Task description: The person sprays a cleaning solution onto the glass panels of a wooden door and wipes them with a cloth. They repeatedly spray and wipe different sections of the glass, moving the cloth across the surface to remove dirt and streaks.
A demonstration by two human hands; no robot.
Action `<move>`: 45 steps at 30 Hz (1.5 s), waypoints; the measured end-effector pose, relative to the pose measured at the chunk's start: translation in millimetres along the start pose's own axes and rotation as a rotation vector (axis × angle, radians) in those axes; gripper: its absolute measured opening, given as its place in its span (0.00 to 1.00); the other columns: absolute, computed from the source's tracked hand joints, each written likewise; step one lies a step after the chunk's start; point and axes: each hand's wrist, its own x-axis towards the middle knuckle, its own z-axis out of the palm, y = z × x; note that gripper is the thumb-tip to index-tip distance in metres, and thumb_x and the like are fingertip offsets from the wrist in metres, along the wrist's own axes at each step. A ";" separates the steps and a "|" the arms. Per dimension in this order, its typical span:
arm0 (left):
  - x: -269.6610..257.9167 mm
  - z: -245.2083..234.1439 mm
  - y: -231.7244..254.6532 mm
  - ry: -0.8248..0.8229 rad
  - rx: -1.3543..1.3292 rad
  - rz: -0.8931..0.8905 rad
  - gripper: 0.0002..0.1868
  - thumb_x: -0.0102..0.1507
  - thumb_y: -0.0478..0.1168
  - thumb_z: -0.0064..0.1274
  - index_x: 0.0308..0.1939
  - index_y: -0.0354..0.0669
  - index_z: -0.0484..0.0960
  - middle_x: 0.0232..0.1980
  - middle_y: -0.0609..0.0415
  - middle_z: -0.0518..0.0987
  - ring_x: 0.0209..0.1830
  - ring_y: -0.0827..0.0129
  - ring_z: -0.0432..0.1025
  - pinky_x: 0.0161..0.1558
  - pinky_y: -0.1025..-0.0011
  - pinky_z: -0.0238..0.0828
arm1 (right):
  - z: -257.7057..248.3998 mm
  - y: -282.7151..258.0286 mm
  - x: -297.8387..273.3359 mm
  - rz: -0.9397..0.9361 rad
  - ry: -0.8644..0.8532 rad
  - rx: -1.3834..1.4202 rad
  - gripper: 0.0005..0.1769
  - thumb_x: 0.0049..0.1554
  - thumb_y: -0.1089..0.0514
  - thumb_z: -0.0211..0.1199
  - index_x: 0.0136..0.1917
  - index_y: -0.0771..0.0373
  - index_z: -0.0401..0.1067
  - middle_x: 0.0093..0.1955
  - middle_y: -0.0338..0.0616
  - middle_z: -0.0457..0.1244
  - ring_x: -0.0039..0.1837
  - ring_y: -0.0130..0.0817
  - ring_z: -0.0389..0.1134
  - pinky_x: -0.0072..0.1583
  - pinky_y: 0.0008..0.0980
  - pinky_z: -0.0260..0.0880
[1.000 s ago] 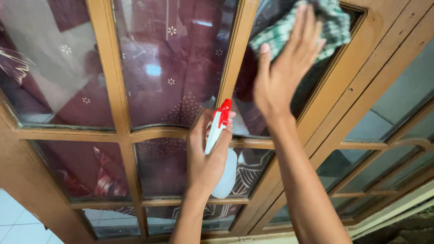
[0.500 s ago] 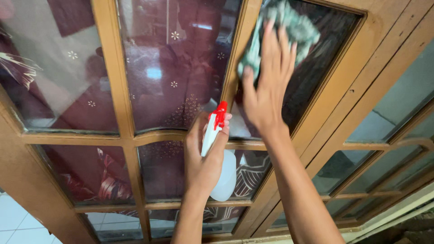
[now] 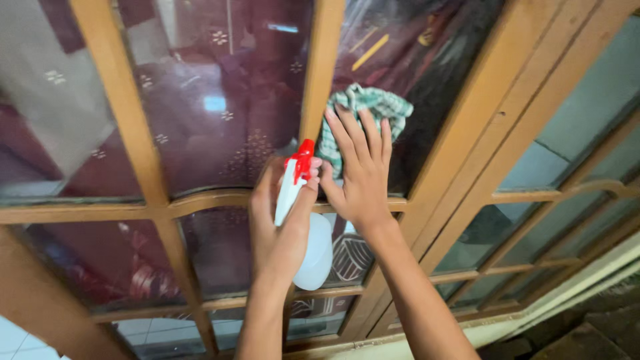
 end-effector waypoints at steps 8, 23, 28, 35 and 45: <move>-7.7 19.8 -2.1 -0.067 0.040 -0.016 0.08 0.67 0.35 0.54 0.49 0.38 0.81 0.44 0.57 0.82 0.45 0.78 0.73 0.48 0.77 0.70 | -47.2 61.3 65.2 0.046 0.196 -0.192 0.36 0.69 0.49 0.56 0.84 0.59 0.49 0.86 0.46 0.47 0.88 0.48 0.40 0.86 0.52 0.34; -11.8 30.6 -3.5 -0.114 0.001 -0.032 0.09 0.66 0.33 0.53 0.49 0.37 0.80 0.46 0.56 0.82 0.46 0.77 0.74 0.48 0.75 0.72 | -20.7 44.8 -70.4 0.207 0.061 -0.191 0.41 0.61 0.50 0.58 0.82 0.65 0.49 0.83 0.55 0.48 0.86 0.53 0.44 0.84 0.60 0.34; -11.7 30.7 -2.2 -0.115 0.027 -0.015 0.07 0.67 0.34 0.53 0.48 0.36 0.80 0.46 0.55 0.83 0.46 0.77 0.74 0.49 0.75 0.72 | -34.8 52.4 -9.5 0.182 0.176 -0.142 0.41 0.63 0.53 0.59 0.84 0.63 0.47 0.86 0.55 0.46 0.88 0.51 0.42 0.86 0.58 0.30; -6.0 24.8 -6.1 -0.079 0.024 -0.060 0.08 0.66 0.35 0.54 0.48 0.37 0.80 0.45 0.56 0.84 0.46 0.77 0.75 0.49 0.75 0.72 | -33.3 52.5 73.4 0.115 0.307 -0.070 0.36 0.68 0.53 0.59 0.83 0.59 0.48 0.85 0.46 0.48 0.88 0.45 0.40 0.86 0.50 0.29; -1.2 8.2 -6.5 -0.023 0.036 -0.067 0.07 0.67 0.37 0.55 0.46 0.38 0.82 0.39 0.60 0.79 0.39 0.80 0.69 0.42 0.77 0.68 | -19.7 10.8 73.1 -0.051 0.135 -0.022 0.37 0.63 0.55 0.55 0.83 0.59 0.53 0.84 0.45 0.52 0.88 0.44 0.43 0.86 0.50 0.34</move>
